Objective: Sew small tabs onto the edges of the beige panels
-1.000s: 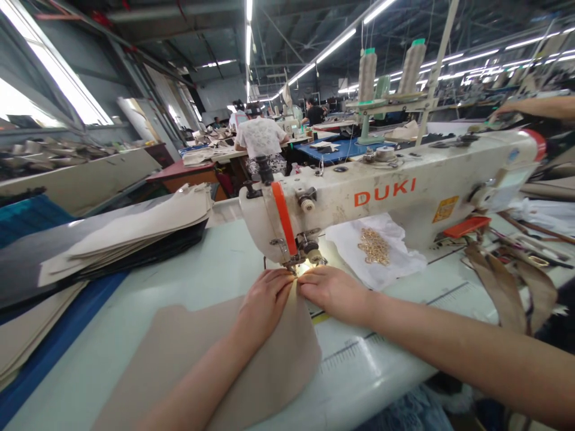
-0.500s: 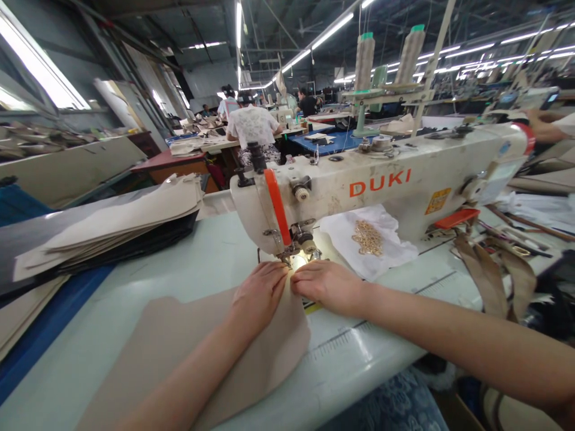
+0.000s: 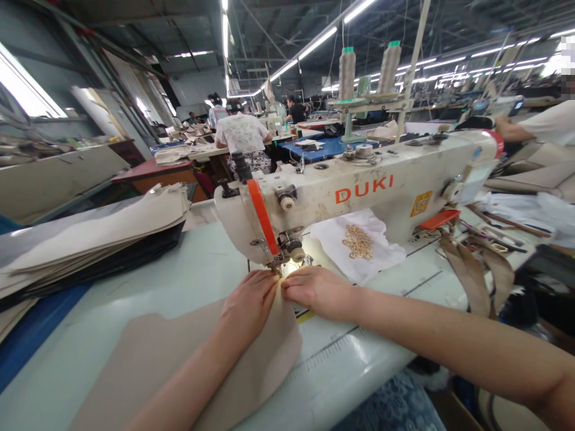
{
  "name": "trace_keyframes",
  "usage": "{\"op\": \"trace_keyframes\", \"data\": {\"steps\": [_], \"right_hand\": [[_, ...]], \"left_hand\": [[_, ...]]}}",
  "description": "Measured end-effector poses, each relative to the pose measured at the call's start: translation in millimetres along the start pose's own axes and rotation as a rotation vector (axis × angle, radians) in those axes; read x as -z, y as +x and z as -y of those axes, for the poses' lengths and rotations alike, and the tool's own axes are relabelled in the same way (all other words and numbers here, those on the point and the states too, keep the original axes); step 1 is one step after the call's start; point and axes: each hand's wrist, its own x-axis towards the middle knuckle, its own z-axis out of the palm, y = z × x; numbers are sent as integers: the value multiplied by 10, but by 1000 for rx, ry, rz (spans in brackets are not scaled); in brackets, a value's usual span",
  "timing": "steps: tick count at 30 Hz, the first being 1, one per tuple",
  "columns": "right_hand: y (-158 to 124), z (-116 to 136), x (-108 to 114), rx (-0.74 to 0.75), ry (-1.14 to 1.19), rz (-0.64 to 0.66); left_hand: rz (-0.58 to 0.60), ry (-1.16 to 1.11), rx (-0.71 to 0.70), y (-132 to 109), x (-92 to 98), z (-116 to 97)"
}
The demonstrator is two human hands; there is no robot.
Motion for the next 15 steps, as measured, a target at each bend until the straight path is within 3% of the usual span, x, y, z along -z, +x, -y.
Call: {"op": "trace_keyframes", "data": {"steps": [15], "right_hand": [[-1, -4, 15, -10, 13, 28]], "left_hand": [[-26, 42, 20, 30, 7, -19]]}}
